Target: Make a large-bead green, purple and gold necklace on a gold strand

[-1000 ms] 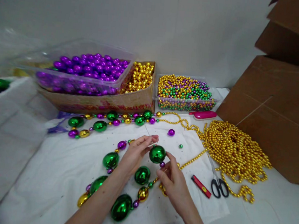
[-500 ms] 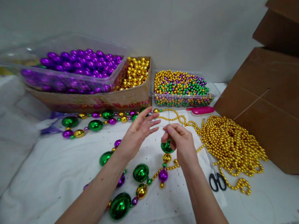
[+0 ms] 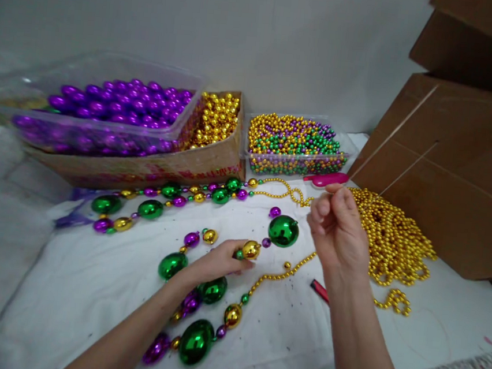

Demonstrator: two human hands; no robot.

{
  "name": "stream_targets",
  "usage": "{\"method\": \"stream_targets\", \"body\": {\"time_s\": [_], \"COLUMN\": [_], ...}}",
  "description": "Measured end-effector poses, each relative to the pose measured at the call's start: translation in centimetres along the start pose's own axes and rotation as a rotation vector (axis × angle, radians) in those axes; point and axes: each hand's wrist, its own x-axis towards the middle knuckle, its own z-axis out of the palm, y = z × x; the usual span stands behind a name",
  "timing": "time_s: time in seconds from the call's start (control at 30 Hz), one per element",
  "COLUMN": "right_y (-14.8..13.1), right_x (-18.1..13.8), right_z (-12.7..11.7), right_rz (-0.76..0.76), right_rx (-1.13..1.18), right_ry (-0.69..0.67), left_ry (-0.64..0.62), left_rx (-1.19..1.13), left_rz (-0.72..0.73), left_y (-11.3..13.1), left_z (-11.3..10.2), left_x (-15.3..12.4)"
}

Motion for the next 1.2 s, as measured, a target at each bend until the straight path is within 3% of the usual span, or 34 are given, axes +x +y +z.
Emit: {"method": "stream_targets", "body": {"time_s": [0.07, 0.13, 0.23, 0.3, 0.43, 0.57, 0.67, 0.73, 0.8, 0.87, 0.93, 1.0, 1.1, 1.2], "right_y": [0.2, 1.4, 3.4, 3.8, 2.1, 1.0, 1.7, 2.7, 3.6, 4.3, 4.6, 4.5, 4.2, 4.2], "right_x": [0.1, -0.3, -1.9, -3.1, -5.6, -8.9, -10.8, -11.3, -11.3, -11.2, -11.2, -11.4, -11.7, -12.1], "right_z": [-2.1, -3.9, -6.0, -7.1, -8.4, -8.3, -8.2, -8.3, -8.4, -8.6, -8.7, -8.8, -8.9, -8.8], "right_rz": [-0.068, -0.033, 0.103, 0.104, 0.066, 0.360, 0.523, 0.552, 0.544, 0.516, 0.486, 0.469, 0.467, 0.489], "right_rx": [-0.099, -0.159, -0.150, -0.084, 0.057, 0.011, -0.038, -0.098, -0.149, -0.151, -0.129, -0.130, -0.178, -0.288], "right_ry": [0.079, 0.145, 0.210, 0.252, 0.314, 0.226, 0.184, 0.215, 0.280, 0.335, 0.362, 0.383, 0.403, 0.381], "left_ry": [0.035, 0.096, 0.178, 0.200, 0.179, 0.036, -0.032, 0.036, 0.113, 0.080, 0.013, 0.028, 0.058, 0.094], "left_rx": [0.225, 0.448, 0.720, 0.840, 0.888, 0.821, 0.719, 0.679, 0.671, 0.677, 0.613, 0.474, 0.287, 0.023], "left_rz": [-0.017, -0.050, -0.117, -0.133, -0.146, -0.146, -0.059, 0.029, 0.098, 0.166, 0.132, 0.110, 0.083, 0.044], "left_y": [-0.8, -1.6, -2.2, -2.2, -1.9, -1.1, 0.8, 2.5, 3.9, 4.6, 4.6, 4.0, 3.2, 2.8], "left_z": [-1.8, -3.0, -3.6, -3.6, -3.9, -5.2, -5.3, -3.9, -1.1, 2.5, 5.9, 8.2, 8.9, 7.1], "left_x": [-0.7, -1.2, -1.5, -1.5, -1.6, -2.3, -2.2, -1.3, 0.3, 2.2, 4.0, 5.2, 6.1, 6.4]}}
